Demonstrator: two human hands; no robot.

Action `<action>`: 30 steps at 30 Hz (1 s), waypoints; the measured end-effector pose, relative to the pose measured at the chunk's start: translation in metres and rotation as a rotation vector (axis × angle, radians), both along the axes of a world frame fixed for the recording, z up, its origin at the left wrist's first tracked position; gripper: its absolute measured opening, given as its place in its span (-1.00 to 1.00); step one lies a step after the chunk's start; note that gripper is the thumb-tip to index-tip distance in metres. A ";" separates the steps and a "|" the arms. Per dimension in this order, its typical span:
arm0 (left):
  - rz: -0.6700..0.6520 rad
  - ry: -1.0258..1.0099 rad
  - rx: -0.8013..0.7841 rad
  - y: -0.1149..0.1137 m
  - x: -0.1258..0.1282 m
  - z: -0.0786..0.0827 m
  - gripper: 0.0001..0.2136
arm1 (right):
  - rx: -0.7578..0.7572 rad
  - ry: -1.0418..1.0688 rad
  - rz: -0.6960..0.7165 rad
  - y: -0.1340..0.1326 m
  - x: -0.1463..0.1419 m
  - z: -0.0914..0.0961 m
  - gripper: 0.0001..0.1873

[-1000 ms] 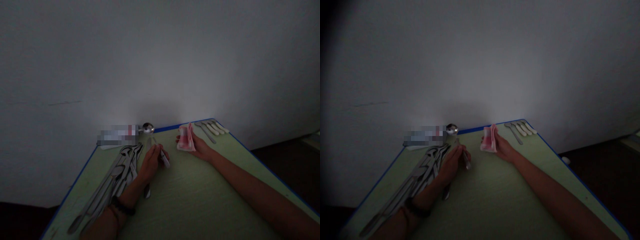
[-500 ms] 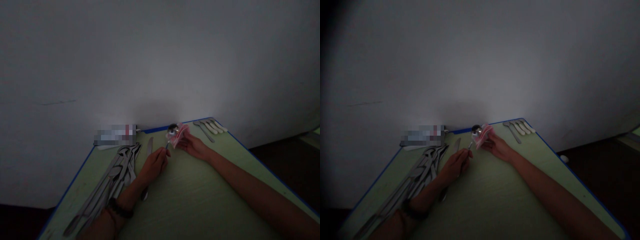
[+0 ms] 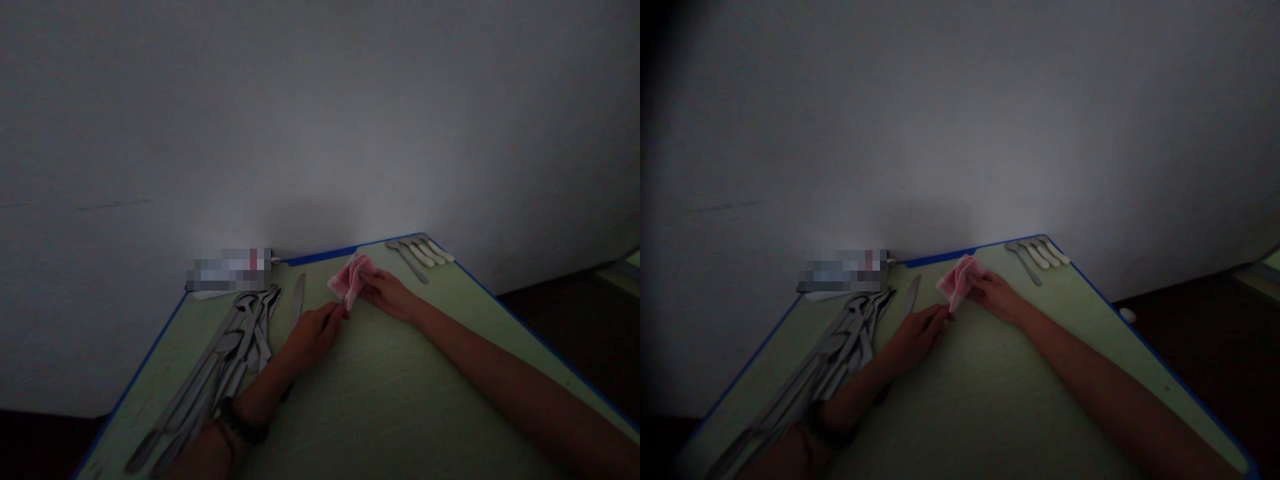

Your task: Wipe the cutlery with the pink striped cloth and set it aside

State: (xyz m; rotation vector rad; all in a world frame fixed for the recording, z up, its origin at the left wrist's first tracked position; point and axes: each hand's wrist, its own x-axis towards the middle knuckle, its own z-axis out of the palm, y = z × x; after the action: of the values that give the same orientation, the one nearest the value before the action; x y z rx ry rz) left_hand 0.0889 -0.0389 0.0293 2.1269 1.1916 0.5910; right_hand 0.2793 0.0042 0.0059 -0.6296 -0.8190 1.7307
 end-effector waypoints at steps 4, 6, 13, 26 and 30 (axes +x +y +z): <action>-0.090 0.025 -0.032 -0.002 -0.002 0.002 -0.69 | -0.108 0.103 -0.163 0.007 0.000 -0.002 -0.90; -0.114 0.006 -0.071 -0.002 -0.003 0.002 -0.69 | -0.172 0.176 -0.248 0.011 0.002 -0.001 -0.87; -0.174 0.037 -0.075 -0.001 -0.005 0.003 -0.66 | -0.101 0.173 -0.335 0.013 0.001 -0.001 -0.97; -0.040 -0.017 -0.148 -0.001 -0.003 0.004 -0.65 | 0.067 -0.086 -0.081 0.001 -0.002 0.000 -0.73; -0.121 -0.014 -0.111 -0.003 -0.003 0.007 -0.65 | 0.120 -0.156 -0.096 0.001 -0.001 -0.003 -0.73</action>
State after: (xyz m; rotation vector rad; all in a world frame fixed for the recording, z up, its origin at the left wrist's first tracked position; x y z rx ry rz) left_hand 0.0856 -0.0416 0.0368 2.0806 1.0548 0.4734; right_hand 0.2781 0.0054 0.0027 -0.7171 -0.9778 1.5479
